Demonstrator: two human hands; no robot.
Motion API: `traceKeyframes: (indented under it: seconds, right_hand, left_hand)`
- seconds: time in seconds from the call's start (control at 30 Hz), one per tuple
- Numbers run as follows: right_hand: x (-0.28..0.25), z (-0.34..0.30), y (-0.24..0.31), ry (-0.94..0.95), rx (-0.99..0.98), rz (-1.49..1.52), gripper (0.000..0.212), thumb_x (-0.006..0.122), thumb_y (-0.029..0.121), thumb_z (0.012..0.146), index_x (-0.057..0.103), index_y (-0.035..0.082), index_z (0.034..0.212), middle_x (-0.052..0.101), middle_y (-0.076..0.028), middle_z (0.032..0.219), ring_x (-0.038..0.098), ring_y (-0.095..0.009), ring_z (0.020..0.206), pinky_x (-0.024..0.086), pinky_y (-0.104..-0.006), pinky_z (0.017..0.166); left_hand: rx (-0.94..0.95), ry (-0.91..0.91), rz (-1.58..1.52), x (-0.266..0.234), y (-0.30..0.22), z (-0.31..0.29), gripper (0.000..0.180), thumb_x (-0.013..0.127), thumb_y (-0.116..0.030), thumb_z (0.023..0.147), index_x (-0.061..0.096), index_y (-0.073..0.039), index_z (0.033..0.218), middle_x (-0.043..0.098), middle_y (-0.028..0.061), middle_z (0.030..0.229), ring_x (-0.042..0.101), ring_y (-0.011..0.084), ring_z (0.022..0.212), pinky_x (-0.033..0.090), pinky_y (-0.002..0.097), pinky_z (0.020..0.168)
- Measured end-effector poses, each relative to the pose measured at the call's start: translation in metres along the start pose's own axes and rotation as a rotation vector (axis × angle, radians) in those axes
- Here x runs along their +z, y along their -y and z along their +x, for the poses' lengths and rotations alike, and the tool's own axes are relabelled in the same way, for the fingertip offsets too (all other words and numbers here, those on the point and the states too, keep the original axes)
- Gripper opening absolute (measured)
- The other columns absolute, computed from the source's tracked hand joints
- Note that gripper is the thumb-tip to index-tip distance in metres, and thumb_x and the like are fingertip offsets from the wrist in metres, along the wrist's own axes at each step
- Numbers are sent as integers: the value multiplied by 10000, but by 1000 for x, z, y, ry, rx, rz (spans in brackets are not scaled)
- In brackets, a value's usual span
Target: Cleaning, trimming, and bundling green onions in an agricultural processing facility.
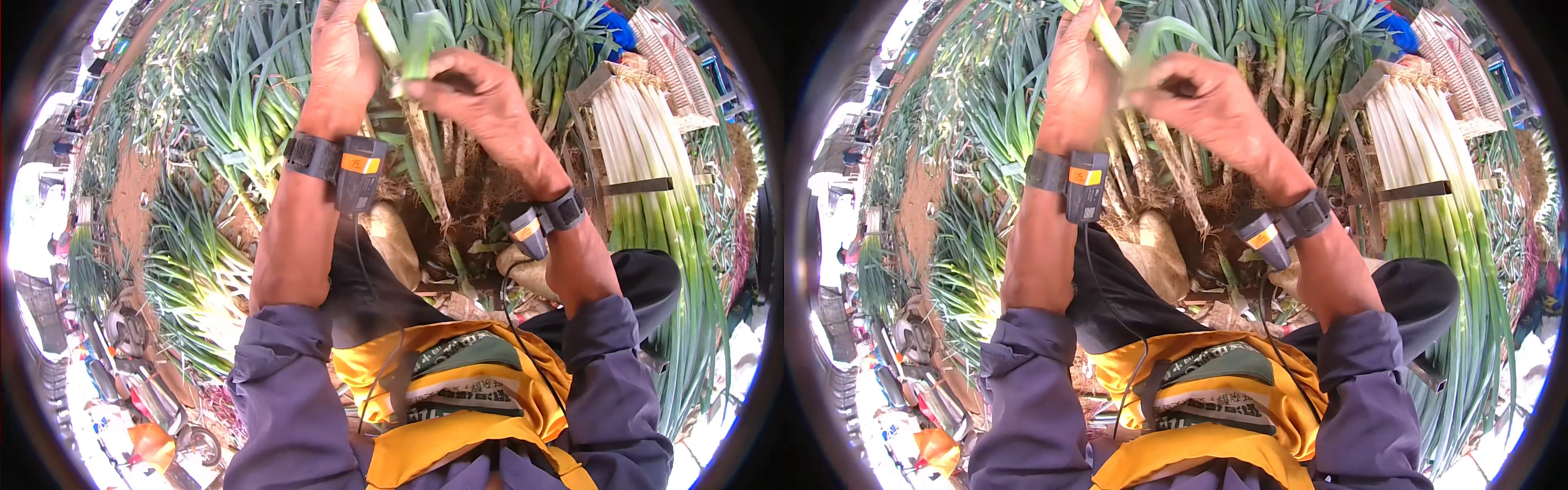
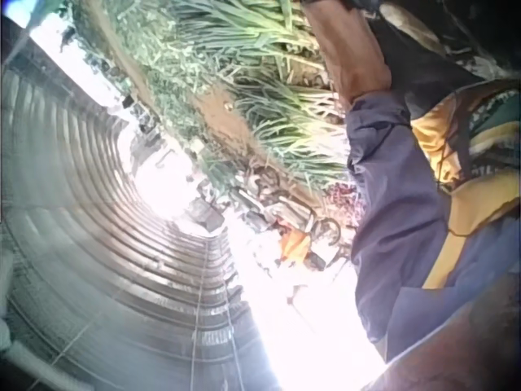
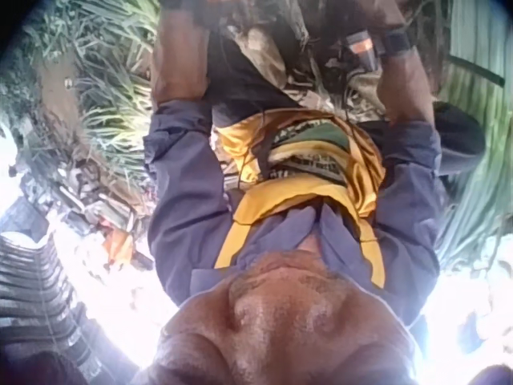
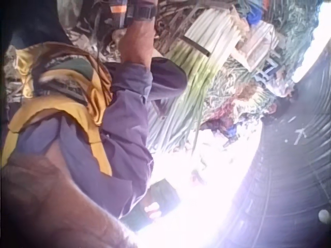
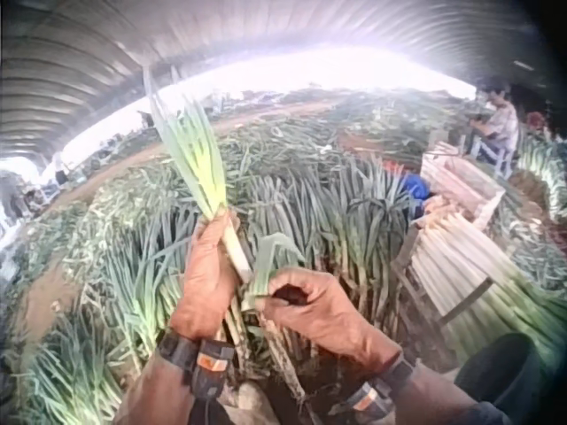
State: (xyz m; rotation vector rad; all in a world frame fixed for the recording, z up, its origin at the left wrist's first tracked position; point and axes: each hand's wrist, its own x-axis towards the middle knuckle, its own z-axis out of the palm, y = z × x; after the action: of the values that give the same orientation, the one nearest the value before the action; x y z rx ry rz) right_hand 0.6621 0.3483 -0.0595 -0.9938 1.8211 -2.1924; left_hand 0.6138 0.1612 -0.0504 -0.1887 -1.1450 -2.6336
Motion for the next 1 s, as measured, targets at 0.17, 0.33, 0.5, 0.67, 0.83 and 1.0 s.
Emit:
traceKeyframes:
  seconds: [0.17, 0.33, 0.5, 0.67, 0.83, 1.0]
  right_hand:
    - [-20, -27, -7, 12, 247, -54, 113, 693, 136, 956, 669, 32, 994, 685, -23, 846, 610, -51, 666, 482, -203, 586]
    - [-32, -136, -110, 191, 469, -580, 210, 692, 203, 877, 670, -5, 893, 684, -138, 852, 669, -244, 745, 560, -384, 689]
    - [-74, -269, -195, 559, 982, -890, 187, 619, 148, 805, 693, -1, 890, 691, -195, 841, 666, -371, 808, 533, -443, 777]
    - [-50, -83, -77, -249, 524, -386, 287, 639, 253, 984, 646, -21, 899, 632, -115, 719, 588, -168, 634, 477, -346, 616]
    - [-16, 7, -13, -263, 20, -552, 326, 724, 169, 914, 677, 65, 1220, 720, -120, 1024, 687, -203, 876, 540, -342, 784]
    - [-24, 18, -16, -255, -159, -615, 280, 768, 175, 859, 730, 100, 1126, 709, -117, 998, 661, -213, 812, 527, -325, 756]
  left_hand:
    - [105, -14, -26, -2, -19, -3, 175, 662, -148, 980, 626, -57, 1125, 662, 45, 1015, 652, 195, 1030, 543, 356, 893]
    - [189, -105, 109, 5, -37, 0, 193, 657, -116, 969, 590, -83, 1146, 669, 98, 1016, 631, 208, 900, 547, 354, 804]
    - [197, -111, 233, 6, -34, 10, 246, 543, -271, 1045, 531, -92, 1213, 660, 154, 1067, 578, 220, 829, 494, 360, 767]
    - [55, -141, 119, 4, -22, 6, 525, 288, -524, 1077, 516, -88, 1262, 630, 211, 1190, 549, 281, 857, 466, 410, 828]
    - [-128, -47, -80, 8, -5, 12, 391, 444, -404, 1068, 537, -68, 1246, 598, 182, 1274, 549, 265, 920, 468, 423, 925]
    - [-103, -75, -147, 24, 11, 7, 267, 642, -217, 997, 585, -36, 1185, 638, 129, 1203, 582, 230, 1016, 462, 485, 1060]
